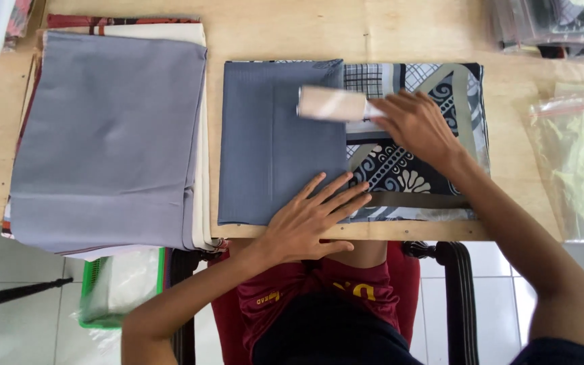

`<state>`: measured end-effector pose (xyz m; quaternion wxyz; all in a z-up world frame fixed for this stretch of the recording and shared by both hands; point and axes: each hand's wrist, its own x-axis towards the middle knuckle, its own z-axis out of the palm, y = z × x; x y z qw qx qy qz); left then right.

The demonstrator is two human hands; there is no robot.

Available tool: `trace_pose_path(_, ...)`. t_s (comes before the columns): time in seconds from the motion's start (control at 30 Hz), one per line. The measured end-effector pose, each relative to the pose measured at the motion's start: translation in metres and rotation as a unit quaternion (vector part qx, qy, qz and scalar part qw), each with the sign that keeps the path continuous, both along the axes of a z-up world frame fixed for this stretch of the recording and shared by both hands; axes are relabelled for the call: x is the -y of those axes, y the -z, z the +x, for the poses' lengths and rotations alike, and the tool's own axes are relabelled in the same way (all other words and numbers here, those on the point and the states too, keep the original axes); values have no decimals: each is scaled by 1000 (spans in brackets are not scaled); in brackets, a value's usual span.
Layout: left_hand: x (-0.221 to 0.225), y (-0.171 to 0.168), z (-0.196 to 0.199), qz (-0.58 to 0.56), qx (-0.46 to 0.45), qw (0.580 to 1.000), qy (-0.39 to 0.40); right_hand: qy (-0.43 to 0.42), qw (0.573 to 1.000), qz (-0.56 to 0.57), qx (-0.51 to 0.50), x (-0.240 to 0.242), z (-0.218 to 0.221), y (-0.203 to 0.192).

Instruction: Using a lint roller to remove lint and debris from folded fabric pieces on a workstation table.

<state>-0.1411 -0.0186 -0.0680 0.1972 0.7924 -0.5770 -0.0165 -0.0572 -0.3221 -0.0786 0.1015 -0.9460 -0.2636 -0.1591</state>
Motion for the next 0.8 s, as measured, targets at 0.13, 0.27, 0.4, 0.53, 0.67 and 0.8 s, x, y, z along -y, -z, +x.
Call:
trace_pose_path(0.13,0,-4,-1,3,-11,1000,-11,29,998,-5,53,15,30,22)
trace_pose_path(0.27,-3,-18,1,19,-5,1000,-7,5,997,72,-13,25,19,-12)
trace_pose_path(0.4,-3,-17,2,11,-39,999,0,10,994,95,-45,40,-32,-30)
trace_pose_path(0.53,-1,-11,3,39,-24,999,9,93,986,84,-107,47,-75,-19)
trace_pose_path(0.67,0,-9,4,55,-11,998,14,177,981,28,-69,65,-72,6)
trace_pose_path(0.8,-1,-15,3,27,-49,998,14,165,972,154,-60,26,-90,-34)
